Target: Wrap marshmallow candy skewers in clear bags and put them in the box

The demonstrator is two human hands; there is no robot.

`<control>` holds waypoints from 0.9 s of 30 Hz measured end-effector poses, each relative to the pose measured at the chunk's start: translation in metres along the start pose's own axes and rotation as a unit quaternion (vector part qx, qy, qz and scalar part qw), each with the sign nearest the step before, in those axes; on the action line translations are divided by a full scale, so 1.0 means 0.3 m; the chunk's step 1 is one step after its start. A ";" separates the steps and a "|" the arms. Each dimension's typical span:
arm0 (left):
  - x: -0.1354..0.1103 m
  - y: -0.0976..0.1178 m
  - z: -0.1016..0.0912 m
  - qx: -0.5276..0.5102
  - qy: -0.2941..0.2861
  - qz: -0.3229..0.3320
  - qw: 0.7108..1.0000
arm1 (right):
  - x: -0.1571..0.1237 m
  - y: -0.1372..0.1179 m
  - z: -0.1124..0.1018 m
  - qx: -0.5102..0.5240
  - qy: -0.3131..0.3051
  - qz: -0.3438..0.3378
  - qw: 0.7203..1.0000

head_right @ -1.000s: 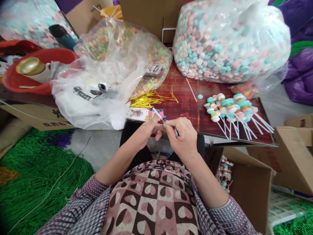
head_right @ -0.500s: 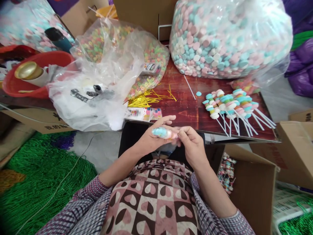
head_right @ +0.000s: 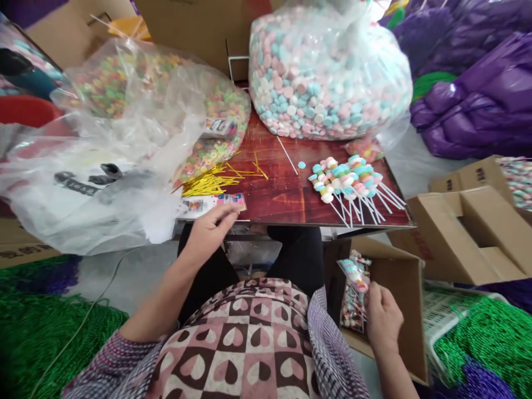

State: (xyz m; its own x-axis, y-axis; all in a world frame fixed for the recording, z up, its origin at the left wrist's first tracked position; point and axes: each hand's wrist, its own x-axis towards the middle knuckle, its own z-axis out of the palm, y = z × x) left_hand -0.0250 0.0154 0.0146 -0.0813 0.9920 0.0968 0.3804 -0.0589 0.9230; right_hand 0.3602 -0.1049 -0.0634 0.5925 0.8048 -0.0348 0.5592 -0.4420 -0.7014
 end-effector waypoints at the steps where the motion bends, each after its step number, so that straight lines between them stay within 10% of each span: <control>1: 0.015 -0.015 -0.034 0.057 0.022 0.021 0.998 | 0.014 0.055 -0.019 -0.043 0.014 0.005 0.999; 5: 0.065 -0.068 -0.145 0.271 0.087 0.054 0.957 | 0.068 0.155 -0.031 -0.105 0.029 0.018 0.994; 11: 0.120 -0.108 -0.167 0.434 0.041 0.018 0.900 | 0.059 -0.059 0.057 0.024 -0.045 -0.077 0.996; 20: 0.137 -0.151 -0.152 0.381 0.101 0.019 0.919 | -0.022 -0.327 0.140 0.091 -0.128 -0.184 0.970; 24: 0.114 -0.111 -0.135 0.241 0.191 0.130 0.943 | -0.047 -0.422 0.186 0.184 -0.180 -0.121 0.959; 27: 0.070 -0.026 -0.071 0.154 0.151 0.213 0.953 | -0.063 -0.537 0.227 0.287 -0.251 -0.078 0.921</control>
State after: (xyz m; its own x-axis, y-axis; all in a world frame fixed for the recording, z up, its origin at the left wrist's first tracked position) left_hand -0.0493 0.0344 0.0173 -0.1026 0.8051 0.5842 0.6872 -0.3672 0.6268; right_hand 0.2195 -0.0220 0.0018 0.1086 0.9861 -0.1257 0.1308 -0.1395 -0.9815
